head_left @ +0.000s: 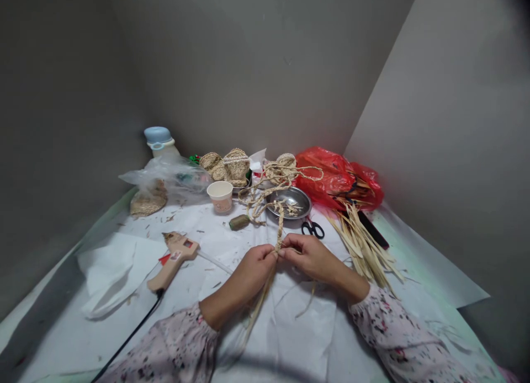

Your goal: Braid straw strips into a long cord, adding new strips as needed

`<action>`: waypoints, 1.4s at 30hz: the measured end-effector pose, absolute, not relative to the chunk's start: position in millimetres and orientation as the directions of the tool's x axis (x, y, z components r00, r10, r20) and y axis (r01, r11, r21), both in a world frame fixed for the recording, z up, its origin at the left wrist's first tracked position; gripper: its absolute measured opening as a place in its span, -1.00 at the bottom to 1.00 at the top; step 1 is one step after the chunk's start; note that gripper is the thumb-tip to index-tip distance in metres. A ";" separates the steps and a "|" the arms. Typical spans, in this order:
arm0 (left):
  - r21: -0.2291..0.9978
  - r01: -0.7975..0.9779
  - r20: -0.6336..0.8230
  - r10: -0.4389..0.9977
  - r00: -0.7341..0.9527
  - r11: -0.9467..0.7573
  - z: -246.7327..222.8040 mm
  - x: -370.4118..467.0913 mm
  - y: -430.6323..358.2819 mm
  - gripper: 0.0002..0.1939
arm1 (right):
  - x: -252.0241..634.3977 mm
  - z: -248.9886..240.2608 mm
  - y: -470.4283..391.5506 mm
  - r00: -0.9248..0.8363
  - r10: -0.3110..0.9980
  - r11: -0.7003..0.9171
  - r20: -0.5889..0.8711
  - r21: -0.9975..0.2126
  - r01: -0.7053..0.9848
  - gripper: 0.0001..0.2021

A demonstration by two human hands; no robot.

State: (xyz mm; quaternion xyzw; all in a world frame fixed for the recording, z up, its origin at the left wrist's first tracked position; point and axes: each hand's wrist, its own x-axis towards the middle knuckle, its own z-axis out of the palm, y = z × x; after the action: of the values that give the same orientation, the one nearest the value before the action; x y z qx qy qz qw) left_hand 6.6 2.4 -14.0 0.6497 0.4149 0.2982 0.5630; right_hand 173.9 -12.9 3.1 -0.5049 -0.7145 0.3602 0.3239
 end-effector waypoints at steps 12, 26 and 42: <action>0.774 0.567 0.108 0.941 0.320 -0.282 6.0 1.1 -5.7 -0.71 | 171.9 -1.5 -11.6 -0.110 0.985 0.168 0.129 -0.842 0.513 -0.87; 0.568 0.689 0.128 0.876 0.465 -0.449 3.0 8.4 -23.7 -0.71 | 165.0 -11.1 -8.2 -0.005 0.997 0.077 0.079 -0.955 0.288 -0.88; 0.465 0.732 0.065 0.844 0.533 -0.498 -1.5 12.4 -32.8 -0.68 | 153.5 -14.0 -11.8 -0.029 0.995 -0.097 -0.096 -0.995 -0.014 -0.79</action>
State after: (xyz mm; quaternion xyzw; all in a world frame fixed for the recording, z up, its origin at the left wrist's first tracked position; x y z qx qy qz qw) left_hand 12.4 -32.8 -1.5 0.8536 0.4614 0.1433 0.1947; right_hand 153.5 -11.8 -14.0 -0.5125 -0.4785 0.5346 0.4718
